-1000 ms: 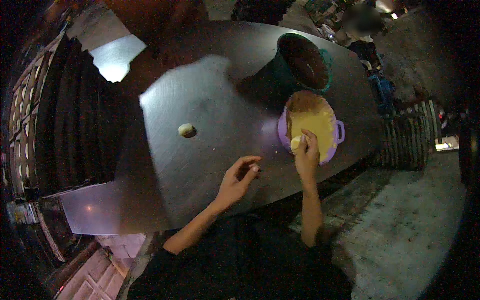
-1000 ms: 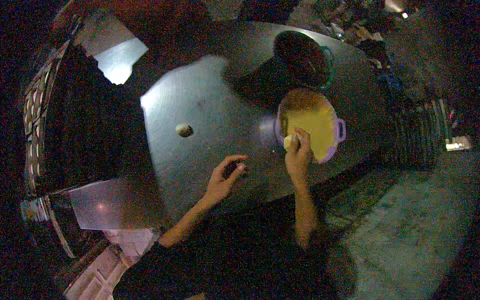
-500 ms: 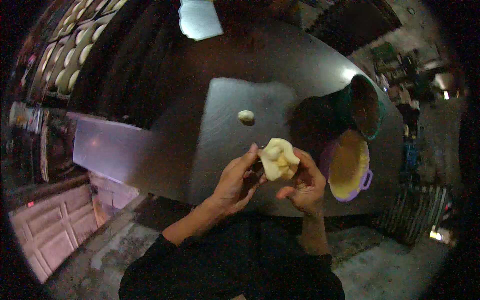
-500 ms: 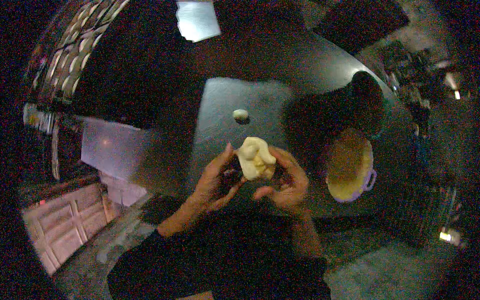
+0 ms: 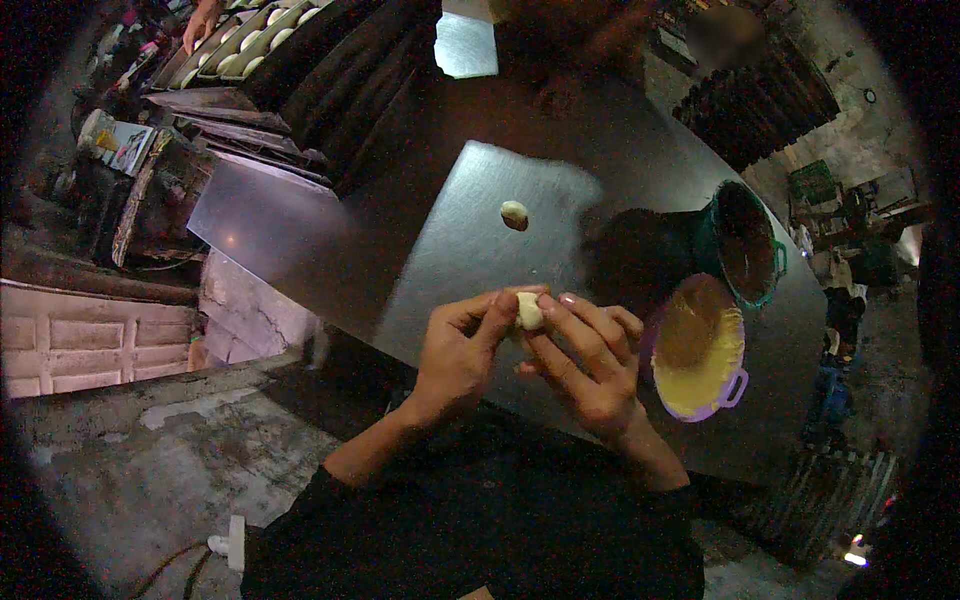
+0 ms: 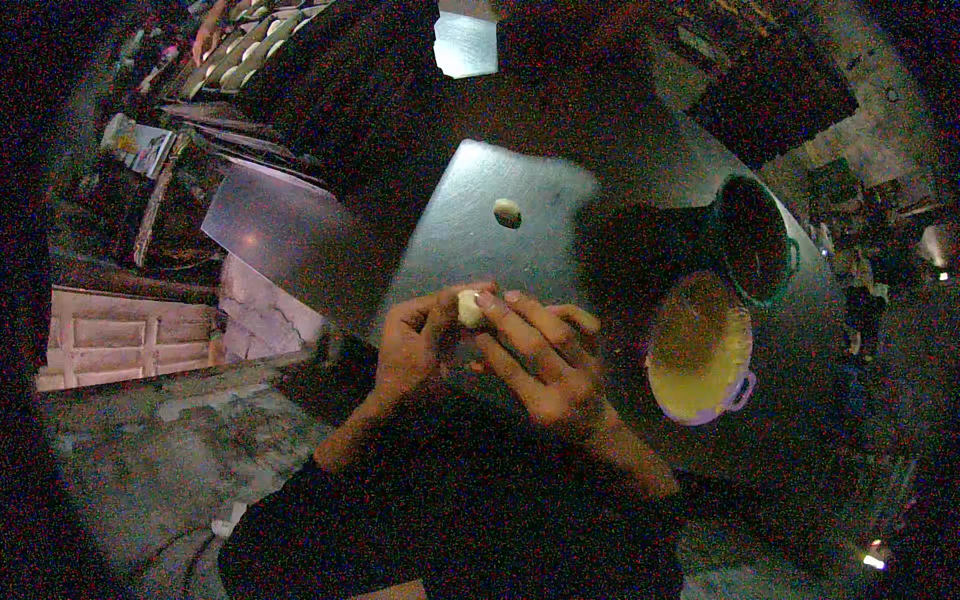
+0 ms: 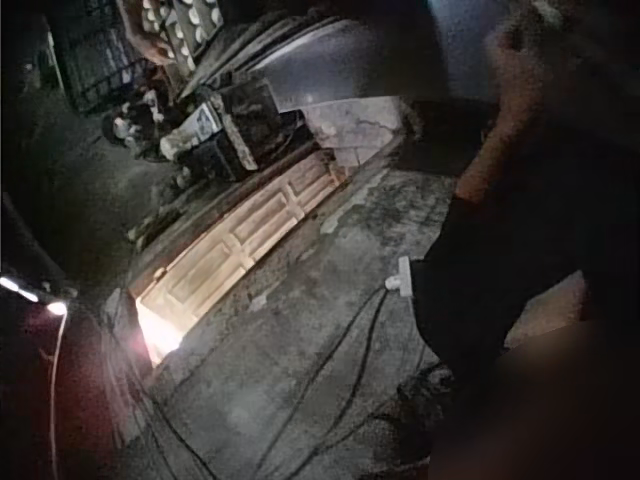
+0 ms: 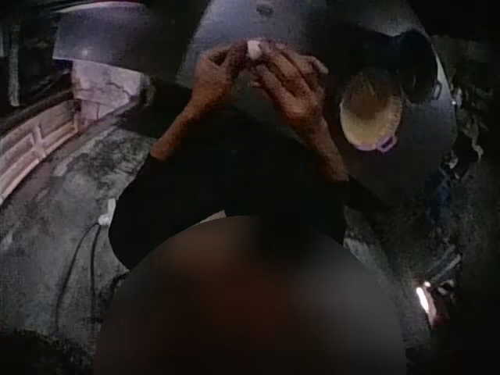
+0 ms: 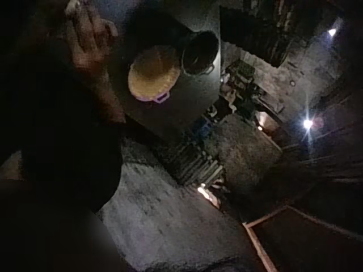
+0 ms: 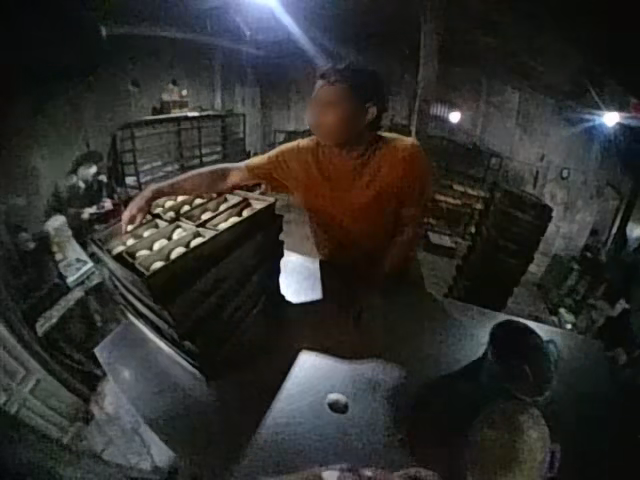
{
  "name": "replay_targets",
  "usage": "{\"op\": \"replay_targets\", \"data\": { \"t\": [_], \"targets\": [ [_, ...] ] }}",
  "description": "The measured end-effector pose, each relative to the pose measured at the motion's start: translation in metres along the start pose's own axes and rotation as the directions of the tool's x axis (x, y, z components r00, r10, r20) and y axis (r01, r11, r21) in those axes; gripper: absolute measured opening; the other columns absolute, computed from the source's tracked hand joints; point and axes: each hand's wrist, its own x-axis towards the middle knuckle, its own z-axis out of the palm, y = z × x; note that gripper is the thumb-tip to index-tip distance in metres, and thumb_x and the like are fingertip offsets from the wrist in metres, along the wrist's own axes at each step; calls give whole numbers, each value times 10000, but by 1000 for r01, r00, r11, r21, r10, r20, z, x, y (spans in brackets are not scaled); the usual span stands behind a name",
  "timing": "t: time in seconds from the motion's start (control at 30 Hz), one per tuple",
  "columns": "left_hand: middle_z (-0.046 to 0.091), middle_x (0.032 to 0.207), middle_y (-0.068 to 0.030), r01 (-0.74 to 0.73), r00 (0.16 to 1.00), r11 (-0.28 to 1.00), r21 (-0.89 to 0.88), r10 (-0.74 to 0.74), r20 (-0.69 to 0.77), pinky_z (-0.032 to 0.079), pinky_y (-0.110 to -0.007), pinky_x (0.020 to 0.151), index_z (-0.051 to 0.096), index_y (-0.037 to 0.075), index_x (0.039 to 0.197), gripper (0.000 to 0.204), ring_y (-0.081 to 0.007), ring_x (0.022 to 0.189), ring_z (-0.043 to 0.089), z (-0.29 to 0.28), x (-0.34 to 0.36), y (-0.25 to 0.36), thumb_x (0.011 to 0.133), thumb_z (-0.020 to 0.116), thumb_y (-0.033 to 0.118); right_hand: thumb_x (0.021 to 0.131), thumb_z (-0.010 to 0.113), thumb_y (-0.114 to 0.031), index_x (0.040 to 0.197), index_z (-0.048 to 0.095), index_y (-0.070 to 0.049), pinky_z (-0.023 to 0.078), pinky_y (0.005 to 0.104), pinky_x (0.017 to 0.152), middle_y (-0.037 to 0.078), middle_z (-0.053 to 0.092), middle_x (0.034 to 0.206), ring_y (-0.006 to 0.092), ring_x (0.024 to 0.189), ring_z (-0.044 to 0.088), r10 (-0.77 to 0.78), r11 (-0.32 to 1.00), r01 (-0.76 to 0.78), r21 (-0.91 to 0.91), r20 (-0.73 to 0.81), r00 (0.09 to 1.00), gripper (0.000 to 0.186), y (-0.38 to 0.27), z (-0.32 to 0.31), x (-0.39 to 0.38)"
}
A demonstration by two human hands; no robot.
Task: The person scoops filling from a bowl, places it inside flattened pieces of dough, seals the dough into balls, and puts them into metal baking tins before carrying a stack of trays through the room.
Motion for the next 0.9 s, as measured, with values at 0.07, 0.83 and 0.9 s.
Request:
{"op": "replay_targets", "data": {
  "t": [0.07,0.83,0.9],
  "targets": [
    [698,1023,-81,2,996,976,216,-21,86,497,-267,849,672,-24,1122,292,-135,935,631,3,-10,-4,986,560,209,716,795,-99,925,685,-86,482,368,785,52,689,1039,214,934,630,-13,999,12,-51,-27,1000,237,-10,-19,-8],
    [694,1052,-62,323,900,898,297,-389,198,488,-290,871,681,-11,1104,280,-133,969,619,1,13,-4,939,636,210,676,849,-226,1265,524,-119,418,367,804,15,687,1015,200,800,563,176,943,-205,263,127,976,681,19,-19,-20],
    [693,1014,-52,268,906,913,306,-347,242,484,-284,851,688,-12,1078,267,-130,925,619,-20,27,-16,940,633,210,691,843,-224,1244,527,-107,424,360,780,31,673,977,202,800,561,208,938,-257,232,213,955,647,24,-1,-6]
  ]
}}
